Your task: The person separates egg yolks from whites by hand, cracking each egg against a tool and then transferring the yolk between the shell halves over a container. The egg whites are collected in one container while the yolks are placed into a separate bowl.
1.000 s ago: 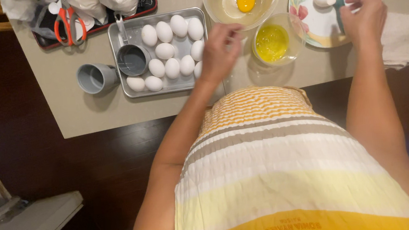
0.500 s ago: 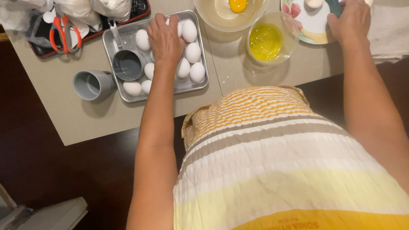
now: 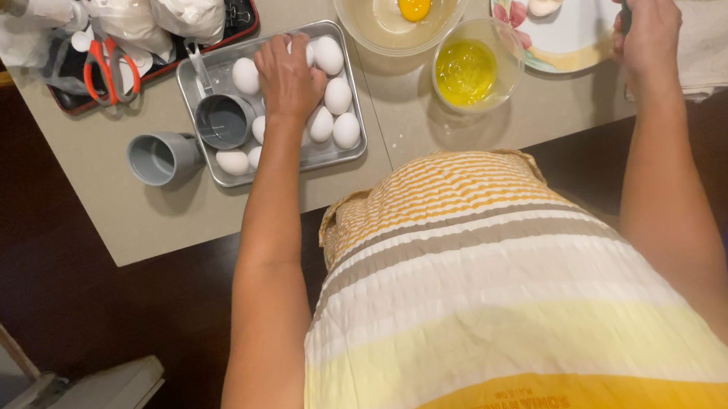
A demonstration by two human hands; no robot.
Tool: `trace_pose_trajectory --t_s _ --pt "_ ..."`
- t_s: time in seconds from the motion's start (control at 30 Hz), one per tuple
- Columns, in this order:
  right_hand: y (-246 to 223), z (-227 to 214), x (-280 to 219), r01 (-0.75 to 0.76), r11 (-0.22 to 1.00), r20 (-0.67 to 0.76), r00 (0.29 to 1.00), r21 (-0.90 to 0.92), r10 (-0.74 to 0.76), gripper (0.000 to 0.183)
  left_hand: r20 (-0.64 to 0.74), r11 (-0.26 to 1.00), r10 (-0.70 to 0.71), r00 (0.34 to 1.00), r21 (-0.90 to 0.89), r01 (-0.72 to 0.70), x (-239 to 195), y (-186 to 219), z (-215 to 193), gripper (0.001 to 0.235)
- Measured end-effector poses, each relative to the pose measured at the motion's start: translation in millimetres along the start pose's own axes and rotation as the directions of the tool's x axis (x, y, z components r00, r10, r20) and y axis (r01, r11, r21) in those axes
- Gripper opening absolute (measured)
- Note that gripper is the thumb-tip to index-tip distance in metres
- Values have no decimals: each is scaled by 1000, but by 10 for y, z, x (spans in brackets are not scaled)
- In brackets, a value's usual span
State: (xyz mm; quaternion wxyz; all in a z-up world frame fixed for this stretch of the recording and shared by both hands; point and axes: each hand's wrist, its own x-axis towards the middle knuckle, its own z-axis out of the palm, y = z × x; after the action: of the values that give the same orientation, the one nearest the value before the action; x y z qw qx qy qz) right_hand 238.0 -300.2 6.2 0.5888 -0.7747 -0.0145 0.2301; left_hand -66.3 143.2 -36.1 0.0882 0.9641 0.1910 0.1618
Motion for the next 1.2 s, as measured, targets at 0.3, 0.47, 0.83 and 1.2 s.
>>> trace_pose_trajectory --t_s 0.3,0.47,0.83,1.2 --pt "-691 420 -990 312 950 326 899 -9 -293 23 204 -26 -399 894 -977 212 49 534 -212 49" --pt "-947 732 -1551 668 681 444 730 -302 -519 25 426 -659 -52 903 -694 290 101 1584 -408 52" --pt "-1194 683 -1710 786 477 396 613 -393 -684 29 448 -648 26 893 -673 357 155 2072 -265 50" --pt "-1521 807 -1666 683 295 509 708 -668 -490 27 393 -399 3 920 -843 362 158 2143 -104 54"
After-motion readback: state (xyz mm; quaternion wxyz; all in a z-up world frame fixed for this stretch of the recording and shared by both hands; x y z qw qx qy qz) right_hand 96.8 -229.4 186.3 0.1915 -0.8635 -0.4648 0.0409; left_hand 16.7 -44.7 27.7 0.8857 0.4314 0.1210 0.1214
